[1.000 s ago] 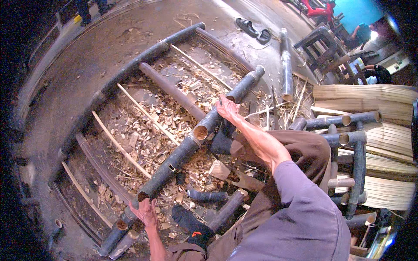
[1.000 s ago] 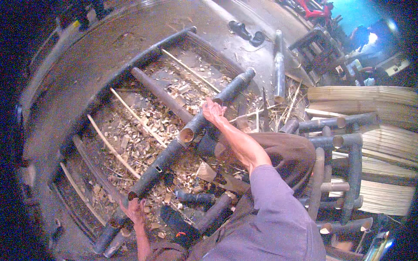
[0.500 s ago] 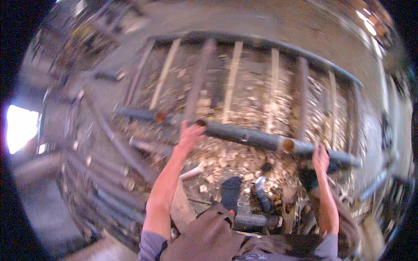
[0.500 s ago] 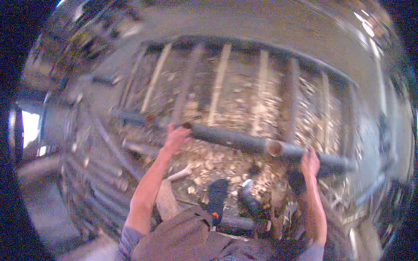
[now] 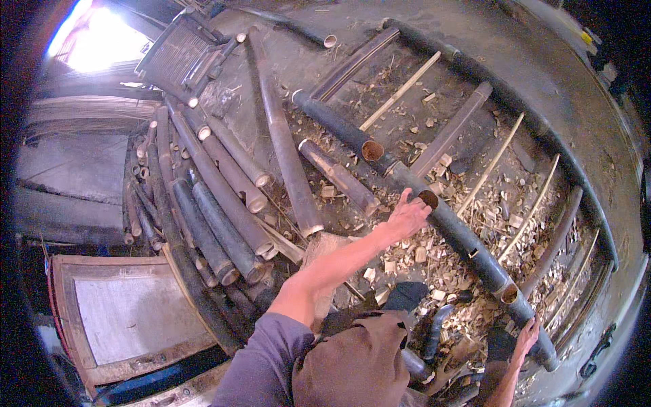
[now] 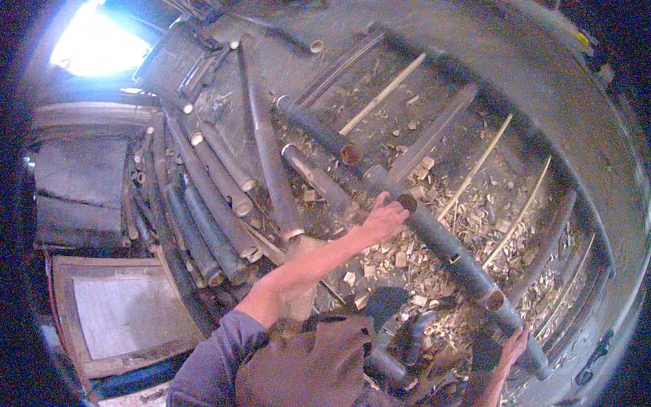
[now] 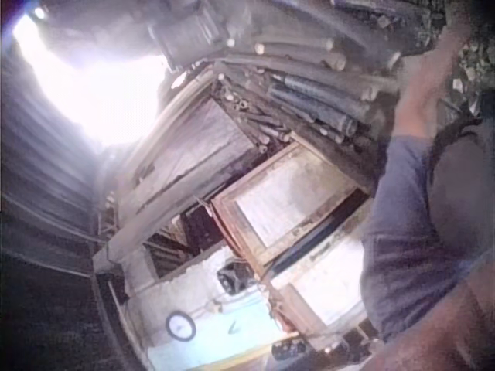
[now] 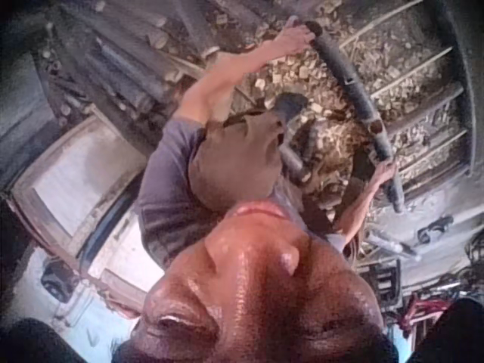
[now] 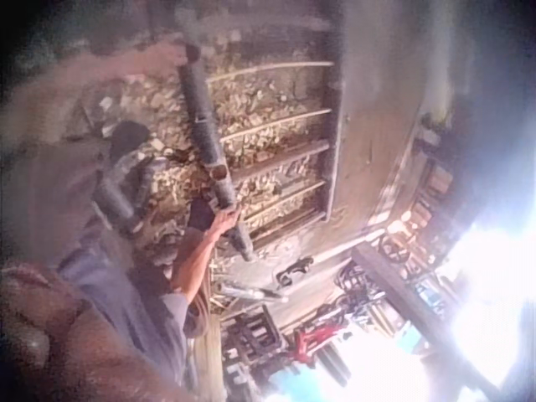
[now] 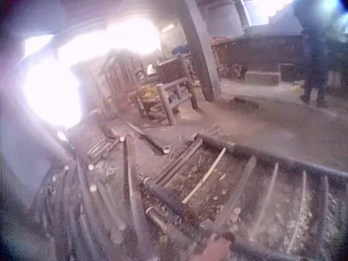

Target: The person sits on the floor and assembles bamboo poles into a frame structure. They repeatedly pick up bamboo pieces, align them, and fit them into joints, occasionally adjusting the frame and handling multiple poles.

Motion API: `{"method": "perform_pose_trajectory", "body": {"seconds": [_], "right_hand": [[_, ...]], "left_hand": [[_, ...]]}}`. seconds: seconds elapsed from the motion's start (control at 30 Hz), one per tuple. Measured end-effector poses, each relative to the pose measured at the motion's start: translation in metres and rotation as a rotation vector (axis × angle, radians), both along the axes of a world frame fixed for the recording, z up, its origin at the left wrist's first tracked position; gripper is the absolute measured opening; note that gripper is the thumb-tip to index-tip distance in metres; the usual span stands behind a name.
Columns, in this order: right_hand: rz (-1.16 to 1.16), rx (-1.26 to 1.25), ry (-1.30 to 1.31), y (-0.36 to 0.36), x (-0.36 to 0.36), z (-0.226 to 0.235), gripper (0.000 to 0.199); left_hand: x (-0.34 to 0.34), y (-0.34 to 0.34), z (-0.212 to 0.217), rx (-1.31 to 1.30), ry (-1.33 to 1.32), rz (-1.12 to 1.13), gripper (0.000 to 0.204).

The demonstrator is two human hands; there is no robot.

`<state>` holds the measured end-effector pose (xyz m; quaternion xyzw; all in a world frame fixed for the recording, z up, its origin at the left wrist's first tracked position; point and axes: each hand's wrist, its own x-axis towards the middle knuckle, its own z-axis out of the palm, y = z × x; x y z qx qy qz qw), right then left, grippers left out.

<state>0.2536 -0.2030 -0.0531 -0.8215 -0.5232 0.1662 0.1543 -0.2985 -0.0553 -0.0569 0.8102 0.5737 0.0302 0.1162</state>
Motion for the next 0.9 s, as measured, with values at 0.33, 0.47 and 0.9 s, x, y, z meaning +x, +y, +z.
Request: {"method": "perform_pose_trajectory", "body": {"seconds": [0.33,0.47,0.9], "right_hand": [[-0.011,-0.052,0.09,0.007,-0.012,0.003,0.042],[-0.018,0.098,0.017,0.0,-0.002,-0.021,0.041],[0.319,0.056,0.159,0.078,-0.154,0.094,0.034]], "left_hand": [[-0.196,-0.107,-0.034,0.498,0.345,1.296,0.087],[-0.234,-0.115,-0.038,0.11,-0.111,1.515,0.101],[-0.13,-0.104,0.045,-0.185,-1.613,1.244,0.06]]}}
